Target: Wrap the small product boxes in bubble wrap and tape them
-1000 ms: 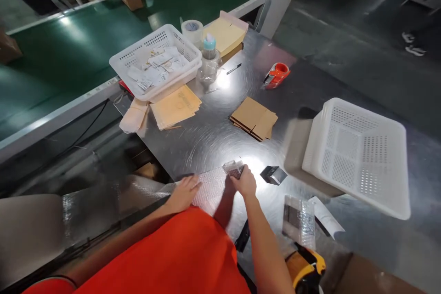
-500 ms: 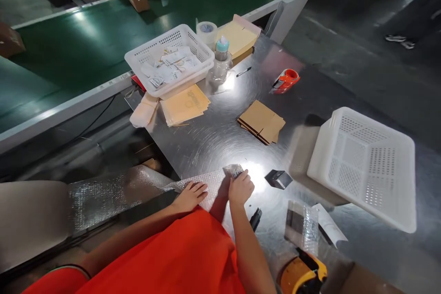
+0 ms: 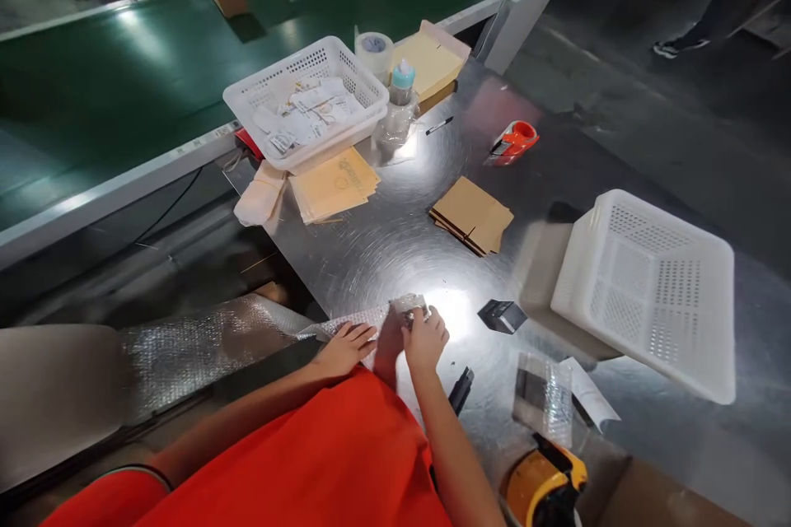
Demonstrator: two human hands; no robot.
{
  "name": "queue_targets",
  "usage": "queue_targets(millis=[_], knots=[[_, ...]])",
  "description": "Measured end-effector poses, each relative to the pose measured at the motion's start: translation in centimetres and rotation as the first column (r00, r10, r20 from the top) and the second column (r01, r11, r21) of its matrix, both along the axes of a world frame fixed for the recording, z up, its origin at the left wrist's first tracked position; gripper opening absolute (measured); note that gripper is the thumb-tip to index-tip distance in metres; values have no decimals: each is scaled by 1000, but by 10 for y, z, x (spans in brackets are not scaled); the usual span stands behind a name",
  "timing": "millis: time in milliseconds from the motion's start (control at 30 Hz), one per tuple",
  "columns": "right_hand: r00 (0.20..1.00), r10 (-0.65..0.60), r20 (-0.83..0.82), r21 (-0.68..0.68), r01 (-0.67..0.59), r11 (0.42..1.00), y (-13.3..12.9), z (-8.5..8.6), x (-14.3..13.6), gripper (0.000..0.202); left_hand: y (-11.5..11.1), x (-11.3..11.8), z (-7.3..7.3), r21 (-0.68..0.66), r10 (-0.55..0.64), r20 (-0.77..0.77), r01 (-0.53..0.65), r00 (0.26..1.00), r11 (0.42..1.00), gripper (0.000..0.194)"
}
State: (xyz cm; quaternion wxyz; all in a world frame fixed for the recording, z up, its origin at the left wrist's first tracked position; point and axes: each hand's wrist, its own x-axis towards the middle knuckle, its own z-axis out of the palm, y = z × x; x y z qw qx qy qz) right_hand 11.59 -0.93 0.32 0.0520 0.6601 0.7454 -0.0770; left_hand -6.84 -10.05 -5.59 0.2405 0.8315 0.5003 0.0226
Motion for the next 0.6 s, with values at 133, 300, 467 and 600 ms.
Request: queue_targets(millis=[133, 300, 467, 600], knots=[[992, -66, -108, -84, 57, 995, 3, -9, 0, 41, 0, -3, 2, 20, -11, 8, 11, 1000, 1000, 41], [992, -106, -74, -31, 104, 994, -2, -15, -3, 68, -3, -8, 5, 14, -7, 12, 7, 1000, 1000, 40], [999, -41, -35, 140, 45, 989, -29, -20, -24, 56, -3, -8, 3, 18, -3, 27, 3, 1000, 1000, 37], [999, 36, -11, 143, -34, 989, -52, -21, -39, 40, -3, -8, 1, 27, -24, 0, 24, 1000, 999, 32]])
